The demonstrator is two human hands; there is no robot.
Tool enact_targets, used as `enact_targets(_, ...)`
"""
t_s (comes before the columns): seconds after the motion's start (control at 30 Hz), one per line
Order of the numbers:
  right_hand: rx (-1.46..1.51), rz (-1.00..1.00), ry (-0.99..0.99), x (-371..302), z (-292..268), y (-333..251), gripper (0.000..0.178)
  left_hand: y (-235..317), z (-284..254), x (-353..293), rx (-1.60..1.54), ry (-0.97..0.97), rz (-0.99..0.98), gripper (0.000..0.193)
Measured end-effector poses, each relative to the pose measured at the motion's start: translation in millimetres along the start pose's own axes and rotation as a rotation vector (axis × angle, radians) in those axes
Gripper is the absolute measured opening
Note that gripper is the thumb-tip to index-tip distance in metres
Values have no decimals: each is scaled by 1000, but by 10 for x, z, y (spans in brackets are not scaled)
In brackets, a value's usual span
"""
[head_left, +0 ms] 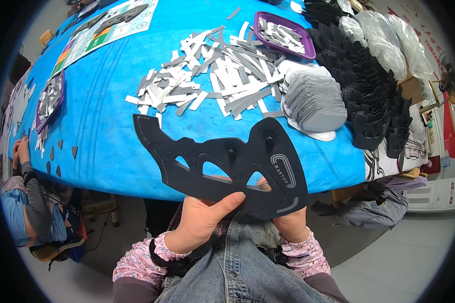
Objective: The recorder is seen inspecting and assembling various shoe components at a large communal work table.
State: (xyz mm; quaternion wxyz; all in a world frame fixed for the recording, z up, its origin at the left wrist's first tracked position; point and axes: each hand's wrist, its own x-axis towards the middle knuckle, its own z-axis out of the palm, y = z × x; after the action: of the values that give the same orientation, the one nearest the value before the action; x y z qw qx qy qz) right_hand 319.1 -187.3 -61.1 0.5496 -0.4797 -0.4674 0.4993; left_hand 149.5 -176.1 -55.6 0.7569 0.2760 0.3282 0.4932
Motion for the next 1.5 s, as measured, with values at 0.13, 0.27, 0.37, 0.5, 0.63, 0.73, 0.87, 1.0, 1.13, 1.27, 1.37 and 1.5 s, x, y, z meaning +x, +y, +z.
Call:
enact_targets(0.13, 75, 28, -26, 10, -17, 32, 20, 28, 3, -1, 4, 4, -11, 21)
enact_targets(0.27, -223, -44, -70, 64, 57, -75, 19, 55, -37, -4, -32, -22, -85, 18)
enact_targets(0.37, -39, 13, -97, 67, 19, -13, 22, 84, 19, 4, -139, -39, -141, 16)
enact_targets(0.5, 425, 201, -61, 57, 80, -32, 28, 32, -28, 12, -173, -47, -163, 15)
enact_targets(0.63, 286, 153, -117, 35, 34, -14, 34, 52, -13, 14, -125, -10, -155, 16)
enact_targets(0.73, 16, 30, -103, 19, 37, -157, 36, 53, -10, 16, -31, 21, -116, 16)
enact_targets(0.87, -131, -115, -113, 4, 0, -132, 37, 49, -19, -23, -24, 20, -70, 17)
enact_targets(1.0, -158, -32, -111, -16, 0, -103, 36, 6, -40, -16, -65, 74, -102, 19)
enact_targets(1.13, -216, -17, -120, -19, 11, -120, 33, -11, -54, -26, -75, 55, -92, 20)
enact_targets(1.27, -258, 0, -100, -19, 35, -150, 30, 14, -50, -26, -43, 61, -83, 19)
enact_targets(1.37, -122, 27, -94, -27, 10, -94, 28, 34, -12, -26, -46, 71, -90, 17)
enact_targets(1.5, 44, -22, -54, -28, 46, -79, 28, 33, 6, -16, -37, 78, -66, 18)
